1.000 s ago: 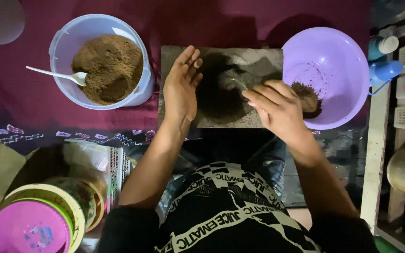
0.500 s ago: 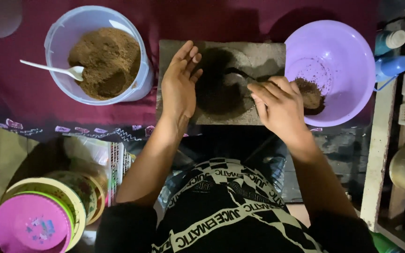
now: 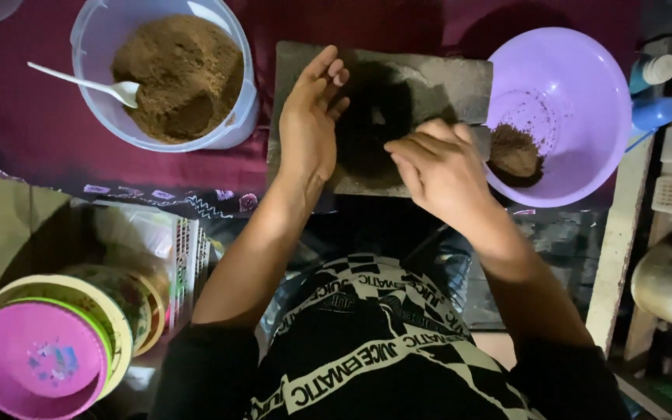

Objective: The person repeatedly scoops brown powder from a clear plastic container onto a stone grinding slab and grinds it with a spoon. They periodically scrape the ground powder back into the container and continue the cycle.

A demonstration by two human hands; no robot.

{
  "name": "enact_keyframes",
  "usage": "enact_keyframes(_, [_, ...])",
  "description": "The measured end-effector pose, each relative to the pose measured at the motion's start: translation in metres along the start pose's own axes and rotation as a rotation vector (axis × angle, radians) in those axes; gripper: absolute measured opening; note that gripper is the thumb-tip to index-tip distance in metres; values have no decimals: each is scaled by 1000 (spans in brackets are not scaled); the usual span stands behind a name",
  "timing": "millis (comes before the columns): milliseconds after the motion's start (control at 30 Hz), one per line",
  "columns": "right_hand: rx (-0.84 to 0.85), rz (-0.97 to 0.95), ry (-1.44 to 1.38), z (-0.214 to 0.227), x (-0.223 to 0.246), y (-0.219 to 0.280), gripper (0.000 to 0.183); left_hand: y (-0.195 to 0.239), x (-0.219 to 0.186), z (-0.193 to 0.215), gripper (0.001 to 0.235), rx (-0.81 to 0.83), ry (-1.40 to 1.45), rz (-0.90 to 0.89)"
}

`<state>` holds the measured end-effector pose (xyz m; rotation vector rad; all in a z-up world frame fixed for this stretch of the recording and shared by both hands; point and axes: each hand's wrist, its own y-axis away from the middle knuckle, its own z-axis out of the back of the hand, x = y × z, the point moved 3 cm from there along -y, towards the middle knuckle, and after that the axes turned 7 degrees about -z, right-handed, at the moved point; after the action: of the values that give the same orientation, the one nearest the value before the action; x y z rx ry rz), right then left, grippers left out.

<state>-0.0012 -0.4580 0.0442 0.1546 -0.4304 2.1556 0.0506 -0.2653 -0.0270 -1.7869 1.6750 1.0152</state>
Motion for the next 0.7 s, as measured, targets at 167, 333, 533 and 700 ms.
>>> enact_keyframes(167, [4,90,-4,5,6,11,13,0,0,-1,47,-24,23,18])
enact_keyframes(333, [-68,21,108,12,-9,3,15,0,2,0,48,-17,36,11])
enact_keyframes(533, [-81,-38,94,-1,-18,13,20,4,-6,-7,49,19,35,3])
enact_keyframes(700, [-223,-45,57,8,-15,19,23,7,-6,-8,50,37,60,11])
